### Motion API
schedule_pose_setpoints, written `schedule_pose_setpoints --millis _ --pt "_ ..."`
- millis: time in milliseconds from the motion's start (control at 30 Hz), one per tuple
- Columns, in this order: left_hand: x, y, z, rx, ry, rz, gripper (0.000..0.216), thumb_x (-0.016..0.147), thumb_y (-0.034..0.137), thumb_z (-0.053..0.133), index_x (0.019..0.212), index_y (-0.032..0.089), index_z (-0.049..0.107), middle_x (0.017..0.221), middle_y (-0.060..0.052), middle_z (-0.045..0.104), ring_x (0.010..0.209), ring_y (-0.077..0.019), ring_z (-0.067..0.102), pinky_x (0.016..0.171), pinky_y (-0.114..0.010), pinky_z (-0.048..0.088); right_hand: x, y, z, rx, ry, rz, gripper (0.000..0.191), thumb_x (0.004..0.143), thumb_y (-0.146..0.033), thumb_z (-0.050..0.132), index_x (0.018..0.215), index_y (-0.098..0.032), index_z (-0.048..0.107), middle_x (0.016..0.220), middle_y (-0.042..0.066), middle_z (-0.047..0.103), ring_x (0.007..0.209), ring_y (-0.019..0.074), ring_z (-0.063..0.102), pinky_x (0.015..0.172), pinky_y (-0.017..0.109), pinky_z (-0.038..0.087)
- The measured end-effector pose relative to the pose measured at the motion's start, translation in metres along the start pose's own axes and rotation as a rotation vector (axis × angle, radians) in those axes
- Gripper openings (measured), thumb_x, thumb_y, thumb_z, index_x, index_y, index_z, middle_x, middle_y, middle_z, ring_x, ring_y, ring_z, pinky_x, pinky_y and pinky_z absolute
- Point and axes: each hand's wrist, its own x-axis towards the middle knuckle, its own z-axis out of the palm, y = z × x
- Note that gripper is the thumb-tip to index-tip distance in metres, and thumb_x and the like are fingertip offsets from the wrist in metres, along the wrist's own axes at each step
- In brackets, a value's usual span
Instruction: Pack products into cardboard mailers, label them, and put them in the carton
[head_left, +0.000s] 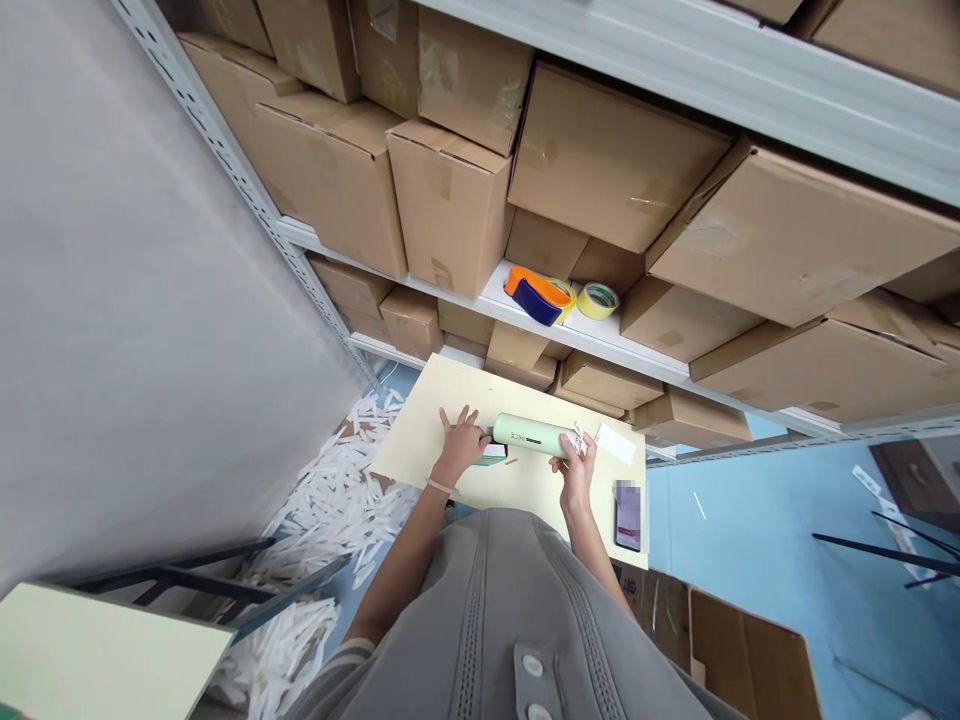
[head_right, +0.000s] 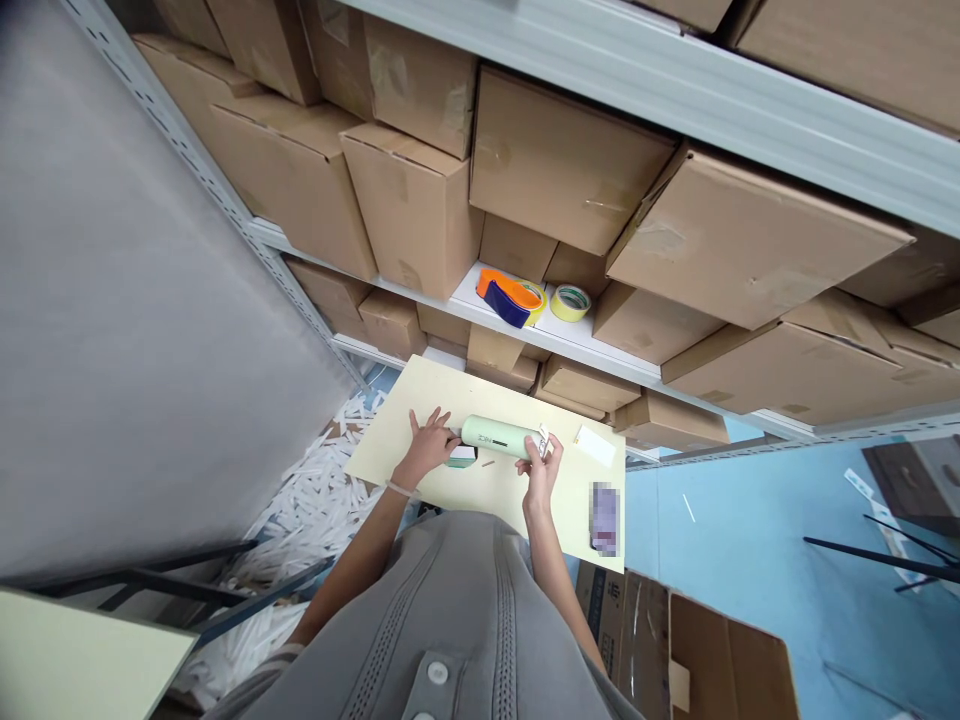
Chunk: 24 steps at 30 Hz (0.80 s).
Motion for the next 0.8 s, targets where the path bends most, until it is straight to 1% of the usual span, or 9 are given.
schedule_pose_setpoints --millis 133,233,300,367,500,667,800 --pt "-0.005 0.0 0.002 0.0 -0.002 0.056 0.029 0.087 0.032 0.049 0.074 0.025 0.074 0.13 -0.009 0.06 0.138 -0.0354 0.033 0.109 -0.07 -0.008 0.002 0.006 -0.003 0.027 0.035 0.091 0.055 0.068 -0.042 0.073 0.11 -0.028 0.041 0.079 -0.008 0.058 0.043 0.0062 0.052 0.044 0.021 0.045" --pt "-0.009 0.003 0.005 -0.002 -0.002 0.07 0.026 0.086 0.034 0.051 0.084 0.026 0.075 0.128 -0.008 0.062 0.139 -0.0351 0.032 0.112 -0.066 -0.01 0.003 0.008 -0.005 0.047 0.04 0.14 0.052 0.068 -0.042 0.073 0.107 -0.028 0.041 0.078 -0.008 0.058 0.044 0.0072 0.053 0.044 0.022 0.046" --pt "-0.012 0.004 0.007 0.011 0.008 0.072 0.027 0.086 0.036 0.051 0.096 0.027 0.074 0.128 -0.008 0.062 0.14 -0.0346 0.03 0.113 -0.064 -0.01 0.003 0.009 -0.006 0.058 0.031 0.144 0.05 0.068 -0.042 0.073 0.103 -0.027 0.041 0.077 -0.009 0.058 0.043 0.0069 0.052 0.043 0.022 0.046" --pt "-0.014 0.006 0.008 0.017 0.03 0.073 0.03 0.087 0.037 0.049 0.103 0.027 0.073 0.131 -0.008 0.059 0.14 -0.0342 0.029 0.114 -0.064 -0.009 0.002 0.009 -0.007 0.068 0.018 0.135 0.046 0.069 -0.042 0.073 0.099 -0.027 0.042 0.077 -0.009 0.057 0.043 0.0059 0.05 0.042 0.021 0.045" --pt "-0.015 0.009 0.005 0.012 0.088 0.066 0.028 0.089 0.033 0.048 0.101 0.028 0.073 0.136 -0.007 0.056 0.14 -0.0334 0.03 0.114 -0.064 -0.007 0.002 0.009 -0.009 0.109 0.002 0.149 0.042 0.068 -0.041 0.073 0.09 -0.025 0.042 0.075 -0.009 0.054 0.042 0.0048 0.048 0.04 0.02 0.041" --pt "-0.017 0.012 -0.002 0.003 0.141 0.054 0.028 0.091 0.03 0.046 0.1 0.026 0.072 0.133 -0.007 0.058 0.134 -0.0319 0.04 0.114 -0.064 -0.006 0.004 0.012 -0.013 0.146 0.014 0.203 0.043 0.067 -0.041 0.074 0.089 -0.025 0.041 0.074 -0.009 0.056 0.043 0.0055 0.05 0.04 0.019 0.042" --pt "-0.017 0.012 -0.006 -0.046 0.169 0.025 0.033 0.094 0.032 0.04 0.101 0.024 0.071 0.129 -0.009 0.061 0.117 -0.0287 0.056 0.115 -0.062 -0.004 0.005 0.014 -0.014 0.142 0.023 0.235 0.043 0.067 -0.041 0.074 0.09 -0.025 0.043 0.074 -0.008 0.057 0.044 0.0058 0.052 0.041 0.019 0.045"
